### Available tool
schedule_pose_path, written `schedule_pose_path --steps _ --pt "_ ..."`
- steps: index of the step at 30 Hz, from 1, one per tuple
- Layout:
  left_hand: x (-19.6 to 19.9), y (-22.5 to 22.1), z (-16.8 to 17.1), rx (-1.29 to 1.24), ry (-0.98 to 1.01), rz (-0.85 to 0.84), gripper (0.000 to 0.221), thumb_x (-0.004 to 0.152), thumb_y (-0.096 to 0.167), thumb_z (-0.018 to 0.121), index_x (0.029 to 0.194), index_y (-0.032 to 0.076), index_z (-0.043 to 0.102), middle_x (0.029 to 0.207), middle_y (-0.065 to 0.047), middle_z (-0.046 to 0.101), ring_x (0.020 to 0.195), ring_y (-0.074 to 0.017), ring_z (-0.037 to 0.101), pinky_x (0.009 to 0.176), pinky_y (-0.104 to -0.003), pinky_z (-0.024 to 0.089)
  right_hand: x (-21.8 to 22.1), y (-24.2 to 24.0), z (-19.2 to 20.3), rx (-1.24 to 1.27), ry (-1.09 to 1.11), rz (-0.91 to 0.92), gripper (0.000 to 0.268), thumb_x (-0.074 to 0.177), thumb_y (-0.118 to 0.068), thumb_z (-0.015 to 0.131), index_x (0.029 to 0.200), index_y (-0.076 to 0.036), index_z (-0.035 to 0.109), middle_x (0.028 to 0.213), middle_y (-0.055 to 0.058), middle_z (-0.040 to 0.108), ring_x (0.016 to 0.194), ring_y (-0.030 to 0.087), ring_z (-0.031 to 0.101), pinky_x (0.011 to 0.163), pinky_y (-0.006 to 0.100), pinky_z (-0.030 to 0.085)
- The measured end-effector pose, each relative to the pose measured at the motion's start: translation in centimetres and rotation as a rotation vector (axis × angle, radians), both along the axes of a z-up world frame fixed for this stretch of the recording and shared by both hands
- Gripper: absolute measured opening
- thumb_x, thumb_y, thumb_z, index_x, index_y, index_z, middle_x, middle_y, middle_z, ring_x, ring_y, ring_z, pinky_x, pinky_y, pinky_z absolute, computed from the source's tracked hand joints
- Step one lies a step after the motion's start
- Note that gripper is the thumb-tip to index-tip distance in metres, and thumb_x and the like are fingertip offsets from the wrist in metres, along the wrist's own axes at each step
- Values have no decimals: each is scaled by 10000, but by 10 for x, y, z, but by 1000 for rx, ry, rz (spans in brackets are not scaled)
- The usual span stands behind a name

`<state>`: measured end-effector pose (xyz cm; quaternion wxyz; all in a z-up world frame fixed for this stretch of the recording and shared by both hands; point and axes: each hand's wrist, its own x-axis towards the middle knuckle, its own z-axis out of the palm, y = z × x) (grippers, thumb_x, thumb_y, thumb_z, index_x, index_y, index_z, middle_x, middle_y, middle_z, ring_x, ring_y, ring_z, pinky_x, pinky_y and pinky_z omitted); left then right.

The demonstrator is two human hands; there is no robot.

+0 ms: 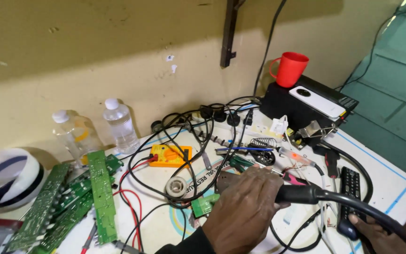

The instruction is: Using a hot air rework station to desolder or repair components on multiple circuit boards at a workbench.

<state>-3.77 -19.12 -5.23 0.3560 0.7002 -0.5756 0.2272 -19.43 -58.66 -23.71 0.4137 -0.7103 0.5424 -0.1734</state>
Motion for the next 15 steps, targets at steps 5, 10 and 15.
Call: schedule_pose_path --steps 5,10,15 --pt "7 15 10 -54 70 -12 301 1065 162 527 1255 -71 529 1162 -272 637 1127 -431 601 1115 -525 431 -8 -85 -111 -236 -557 47 277 1164 -304 760 1016 -79 695 844 50 631 714 99 562 590 277 456" --pt "24 15 0 -36 156 37 501 849 -14 543 1342 -65 474 1335 -281 574 1312 -430 518 1241 -517 317 9 25 -40 -438 -544 248 149 1001 -310 760 1033 -165 746 728 3 594 610 92 517 565 260 412" --pt "22 13 9 -77 169 24 359 941 58 576 1277 -46 505 1269 -270 609 1249 -418 556 1175 -510 380 38 272 139 -661 -459 364 225 837 -315 761 1049 -249 799 613 -45 557 505 84 472 540 243 368"
